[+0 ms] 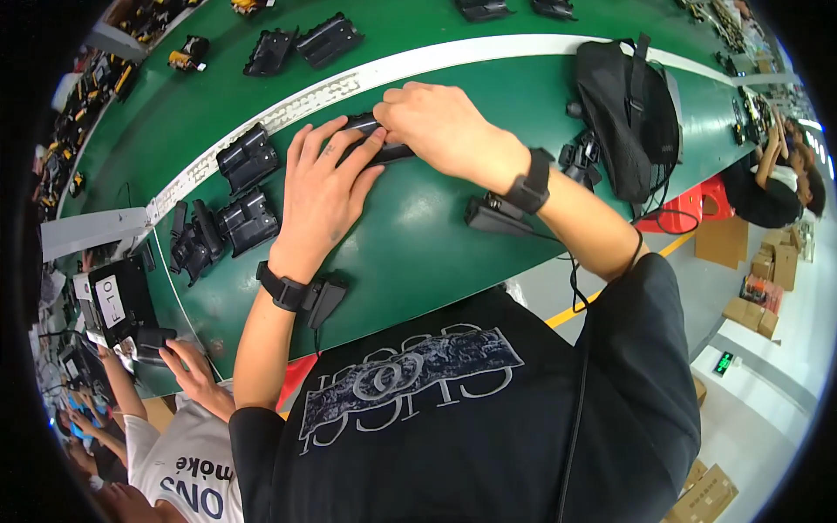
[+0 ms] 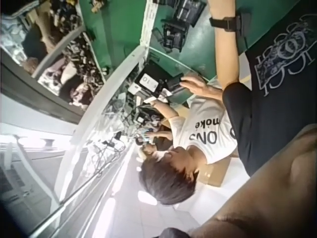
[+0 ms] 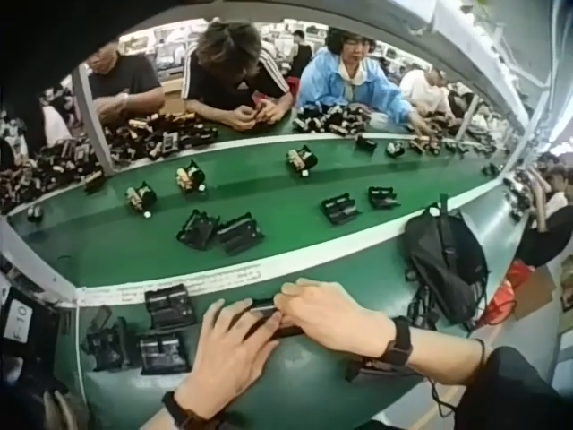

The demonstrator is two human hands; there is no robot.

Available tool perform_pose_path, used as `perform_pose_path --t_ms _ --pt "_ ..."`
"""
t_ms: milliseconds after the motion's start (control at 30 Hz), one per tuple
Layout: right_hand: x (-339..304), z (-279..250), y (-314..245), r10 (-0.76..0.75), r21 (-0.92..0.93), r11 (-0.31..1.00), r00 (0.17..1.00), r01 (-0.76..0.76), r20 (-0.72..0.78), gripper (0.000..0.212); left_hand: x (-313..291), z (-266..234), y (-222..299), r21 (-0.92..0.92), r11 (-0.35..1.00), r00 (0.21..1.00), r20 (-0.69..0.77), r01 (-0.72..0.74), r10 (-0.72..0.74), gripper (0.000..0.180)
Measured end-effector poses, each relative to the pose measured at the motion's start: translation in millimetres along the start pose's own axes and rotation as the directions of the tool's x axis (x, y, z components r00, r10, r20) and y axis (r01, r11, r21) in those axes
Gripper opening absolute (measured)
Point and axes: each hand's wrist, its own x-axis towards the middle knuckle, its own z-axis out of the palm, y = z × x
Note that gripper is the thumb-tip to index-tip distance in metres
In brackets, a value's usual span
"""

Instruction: The person assembles battery cases by hand, picking up a case and a small black component, pressing the component into the housing, and repeating the process. They occasionally move finished cases aside on the green workbench to reach new ones.

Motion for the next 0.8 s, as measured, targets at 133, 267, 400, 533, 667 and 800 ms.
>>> perform_pose_path --t_ms 133,267,400,533,667,800 --pt "-0.1 -2.6 12.4 -0.133 -0.163 0.980 0.986 0.116 -0.101 0.016 7.7 -0.1 6.5 -0.018 0.998 0.998 0.032 0.063 -0.062 0.046" --pt "0.0 7.2 10.4 -0.110 -0.193 0.978 0.977 0.074 -0.185 0.013 2.9 -3.7 8.8 0.035 0.998 0.998 0.032 0.057 -0.058 0.048" --pt "-1.3 3.7 8.6 0.011 -0.098 0.995 0.995 -0.021 -0.101 0.015 17.2 -9.8 10.9 0.074 0.995 0.995 0.075 0.063 -0.069 0.044" --pt "-29.6 -10.1 7.6 0.079 -0.052 0.994 0.972 -0.093 -0.223 0.019 57.5 -35.5 13.0 0.068 0.998 0.968 0.252 -0.009 -0.009 0.042" --pt "-68.3 -49.0 26.7 0.189 -0.022 0.975 0.883 -0.220 -0.431 0.027 123.7 -44.5 5.0 0.055 0.993 0.978 0.176 0.106 -0.114 0.044" --pt "-92.7 -32.4 22.8 0.340 -0.083 0.925 0.906 -0.370 -0.252 0.031 213.5 7.9 -7.0 0.013 0.983 0.982 -0.045 0.184 -0.184 0.046"
